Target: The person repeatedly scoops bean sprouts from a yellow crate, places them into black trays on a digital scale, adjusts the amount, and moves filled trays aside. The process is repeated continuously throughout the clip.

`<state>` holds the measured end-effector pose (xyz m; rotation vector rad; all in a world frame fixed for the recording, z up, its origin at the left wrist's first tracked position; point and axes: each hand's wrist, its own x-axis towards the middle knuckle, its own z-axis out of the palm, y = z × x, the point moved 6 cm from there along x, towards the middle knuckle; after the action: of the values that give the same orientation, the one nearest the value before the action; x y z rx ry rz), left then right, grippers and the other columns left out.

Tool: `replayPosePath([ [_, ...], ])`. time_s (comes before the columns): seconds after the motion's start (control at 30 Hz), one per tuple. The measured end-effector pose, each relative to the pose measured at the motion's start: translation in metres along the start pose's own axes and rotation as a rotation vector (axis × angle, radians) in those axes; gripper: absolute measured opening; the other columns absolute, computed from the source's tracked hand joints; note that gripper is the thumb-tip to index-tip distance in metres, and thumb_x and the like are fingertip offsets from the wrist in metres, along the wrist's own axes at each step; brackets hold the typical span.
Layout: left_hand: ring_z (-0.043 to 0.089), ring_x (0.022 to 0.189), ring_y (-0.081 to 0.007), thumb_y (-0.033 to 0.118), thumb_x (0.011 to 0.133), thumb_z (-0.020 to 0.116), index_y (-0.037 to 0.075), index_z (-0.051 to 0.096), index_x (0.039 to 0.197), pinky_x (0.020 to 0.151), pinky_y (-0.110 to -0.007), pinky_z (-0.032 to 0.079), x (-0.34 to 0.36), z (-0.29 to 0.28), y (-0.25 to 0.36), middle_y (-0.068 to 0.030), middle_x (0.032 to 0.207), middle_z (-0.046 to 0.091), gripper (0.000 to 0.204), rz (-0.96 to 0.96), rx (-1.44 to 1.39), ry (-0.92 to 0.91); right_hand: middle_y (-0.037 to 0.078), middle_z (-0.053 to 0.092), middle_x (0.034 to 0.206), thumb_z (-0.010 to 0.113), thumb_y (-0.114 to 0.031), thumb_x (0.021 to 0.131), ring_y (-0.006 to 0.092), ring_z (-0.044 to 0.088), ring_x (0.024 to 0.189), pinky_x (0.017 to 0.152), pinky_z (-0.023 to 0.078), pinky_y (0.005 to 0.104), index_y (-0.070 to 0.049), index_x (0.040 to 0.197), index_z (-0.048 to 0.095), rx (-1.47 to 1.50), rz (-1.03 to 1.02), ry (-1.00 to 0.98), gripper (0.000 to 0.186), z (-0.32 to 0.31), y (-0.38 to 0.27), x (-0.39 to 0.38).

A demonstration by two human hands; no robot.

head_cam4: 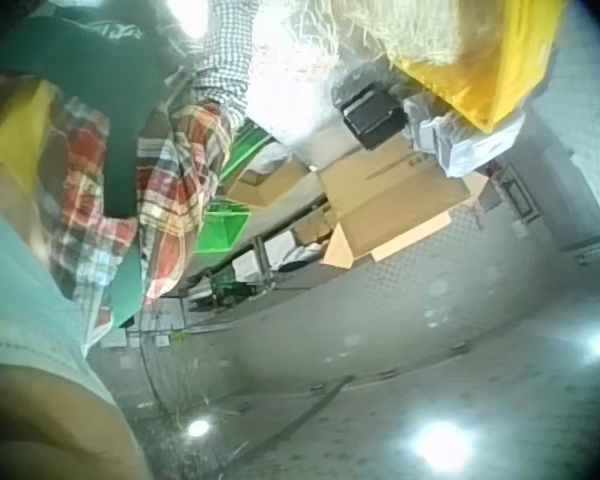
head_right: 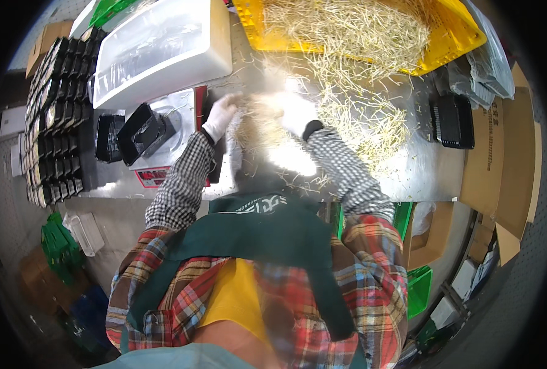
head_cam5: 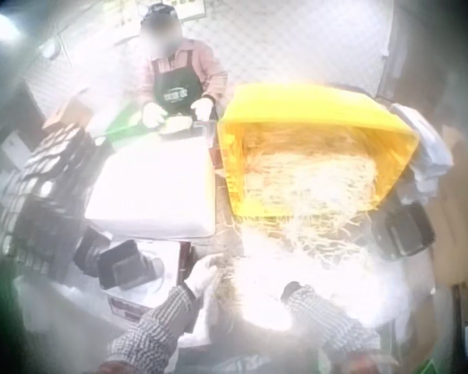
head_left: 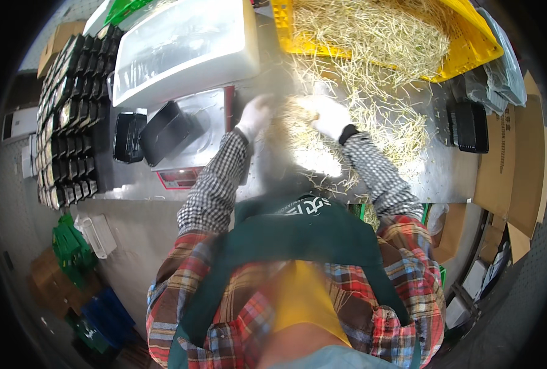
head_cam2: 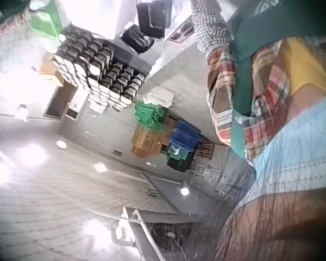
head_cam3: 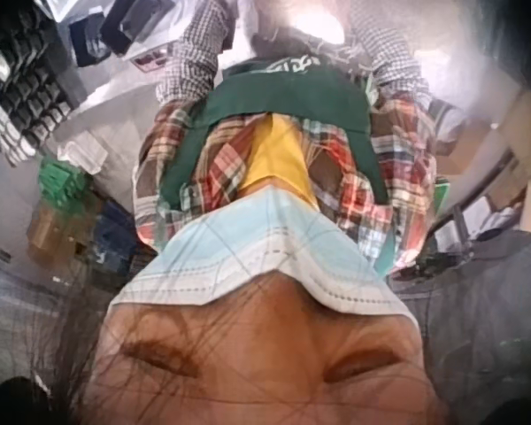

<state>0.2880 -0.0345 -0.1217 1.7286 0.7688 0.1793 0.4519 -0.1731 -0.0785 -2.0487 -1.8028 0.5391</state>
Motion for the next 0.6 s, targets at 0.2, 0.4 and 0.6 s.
replayPosePath([
  [0.2, 0.04, 0.137, -0.035, 0.034, 0.075, 0.08, -0.005, 0.013, 0.151, 0.113, -0.038, 0.032, -0.031, 0.037, 0.007, -0.0283, 0.147, 0.037, 0.108, -0.02, 0.644, -0.223, 0.018, 0.035, 0.15, 0.08, -0.029, 0.07, 0.0366, 0.037, 0.136, 0.112, 0.029, 0.0503, -0.008, 0.152, 0.023, -0.28, 0.095, -0.171, 0.102, 0.053, -0.035, 0.0],
  [0.4, 0.028, 0.143, -0.0376, 0.022, 0.071, 0.078, -0.005, 0.025, 0.148, 0.118, -0.04, 0.024, -0.09, 0.016, 0.023, -0.0291, 0.148, 0.035, 0.098, 0.232, 0.483, 0.182, 0.021, 0.031, 0.153, 0.083, -0.031, 0.068, 0.0379, 0.033, 0.139, 0.115, 0.023, 0.053, -0.007, 0.154, 0.014, -0.505, -0.03, -0.099, 0.113, 0.067, -0.073, 0.002],
  [0.6, 0.051, 0.125, -0.0332, 0.011, 0.082, 0.07, -0.002, 0.05, 0.134, 0.108, -0.043, 0.039, -0.201, -0.152, 0.065, -0.0193, 0.132, 0.056, 0.057, 0.329, 0.524, 1.123, 0.017, 0.061, 0.117, 0.076, -0.029, 0.077, 0.0309, 0.057, 0.113, 0.101, 0.043, 0.0408, -0.008, 0.15, 0.029, -0.333, 0.107, -0.295, 0.089, 0.073, -0.055, 0.033],
])
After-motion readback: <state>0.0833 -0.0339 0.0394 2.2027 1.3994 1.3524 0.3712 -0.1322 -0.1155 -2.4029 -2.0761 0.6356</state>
